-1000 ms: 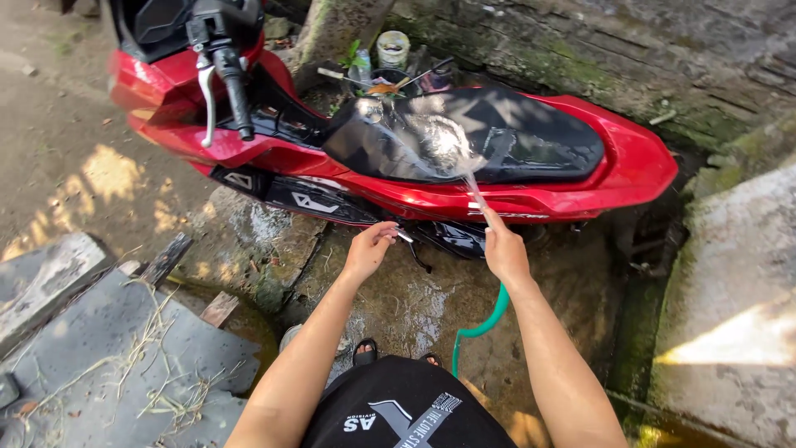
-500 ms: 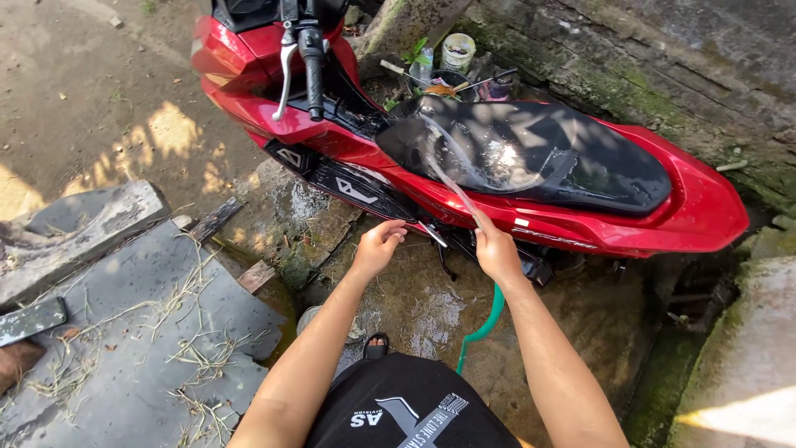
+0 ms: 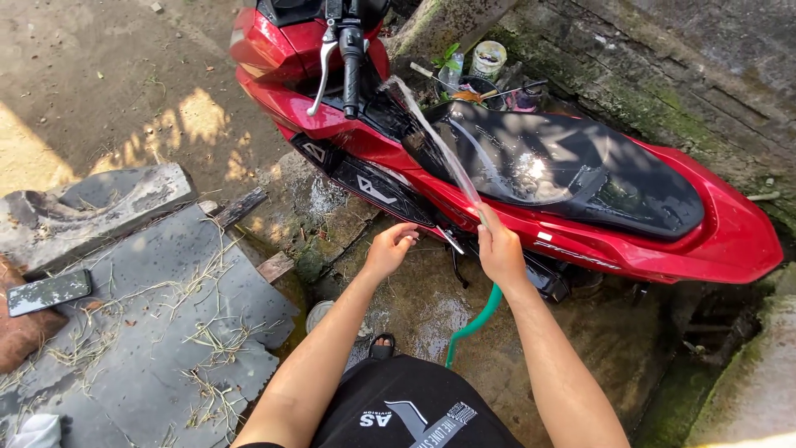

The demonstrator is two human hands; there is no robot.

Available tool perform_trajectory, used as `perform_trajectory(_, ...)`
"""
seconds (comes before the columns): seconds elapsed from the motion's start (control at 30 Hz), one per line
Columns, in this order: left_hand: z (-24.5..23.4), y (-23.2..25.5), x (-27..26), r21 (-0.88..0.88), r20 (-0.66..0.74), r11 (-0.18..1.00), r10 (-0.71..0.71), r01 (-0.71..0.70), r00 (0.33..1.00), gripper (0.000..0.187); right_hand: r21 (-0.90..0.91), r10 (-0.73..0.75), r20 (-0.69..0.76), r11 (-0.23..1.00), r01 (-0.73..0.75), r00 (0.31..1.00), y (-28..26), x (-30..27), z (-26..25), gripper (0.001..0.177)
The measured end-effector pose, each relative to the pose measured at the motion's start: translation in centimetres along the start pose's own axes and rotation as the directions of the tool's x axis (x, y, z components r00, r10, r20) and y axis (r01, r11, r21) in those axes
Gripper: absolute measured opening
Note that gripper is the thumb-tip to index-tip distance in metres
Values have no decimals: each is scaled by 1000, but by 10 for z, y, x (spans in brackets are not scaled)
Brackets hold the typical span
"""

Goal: Wash a red motorcycle using a water hose and a cloth.

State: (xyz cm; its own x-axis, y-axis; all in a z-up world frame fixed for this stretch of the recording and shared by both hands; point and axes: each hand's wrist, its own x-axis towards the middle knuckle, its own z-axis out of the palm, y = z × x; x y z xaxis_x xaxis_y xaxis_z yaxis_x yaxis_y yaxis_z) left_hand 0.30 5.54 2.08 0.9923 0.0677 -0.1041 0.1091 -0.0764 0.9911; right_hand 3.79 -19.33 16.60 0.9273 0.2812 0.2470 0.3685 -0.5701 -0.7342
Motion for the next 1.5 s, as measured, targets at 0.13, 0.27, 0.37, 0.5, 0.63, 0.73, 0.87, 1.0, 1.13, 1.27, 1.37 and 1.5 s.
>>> perform_trajectory(0.13,-1,-3,0,-7,-7,1000,2,-2,1000,34,33,25,24,999,-26,999,-17,3,-1,45)
perform_trajectory(0.27,-4,-4,-2,-22,4,1000,17,-17,1000,35,26,46,38,999,-47,998,-28,6,0,45)
perform_trajectory(0.37,-7,0,-5,-18,-8,1000,8,-8,1000,35,22,51,49,998,-53,997,-29,6,3,45)
perform_trajectory(0.5,-12,0,-7,-11,-30,1000,10,-10,999,37,9,23,36,1000,-23,999,-27,5,8,45)
perform_trajectory(0.63,-18,-5,-5,-25,-45,999,23,-24,999,36,32,23,48,999,-24,999,-33,5,10,45)
perform_trajectory(0.73,-25,-5,-3,-42,-55,999,-9,7,998,37,30,-40,42,999,39,998,-39,7,11,45)
perform_trajectory(0.87,-35,5,-4,-46,-80,999,-27,24,996,39,32,-17,72,999,15,997,-50,11,13,44)
perform_trajectory(1.0,-45,8,-5,-23,-120,1000,-7,4,993,40,24,4,90,1000,-6,996,-59,17,16,43)
perform_trajectory(1.13,-50,13,-9,-45,-137,999,8,-14,991,40,37,-22,89,999,18,996,-62,19,19,43)
perform_trajectory(1.27,-54,17,-11,-40,-151,999,-12,6,988,40,41,3,97,999,-7,995,-63,19,21,43)
perform_trajectory(1.37,-56,19,-10,-49,-158,999,-19,11,987,39,38,19,103,999,-23,995,-64,19,21,42)
perform_trajectory(1.5,-59,27,-8,-29,-163,999,-18,14,986,39,61,-1,70,998,-3,998,-63,19,22,42)
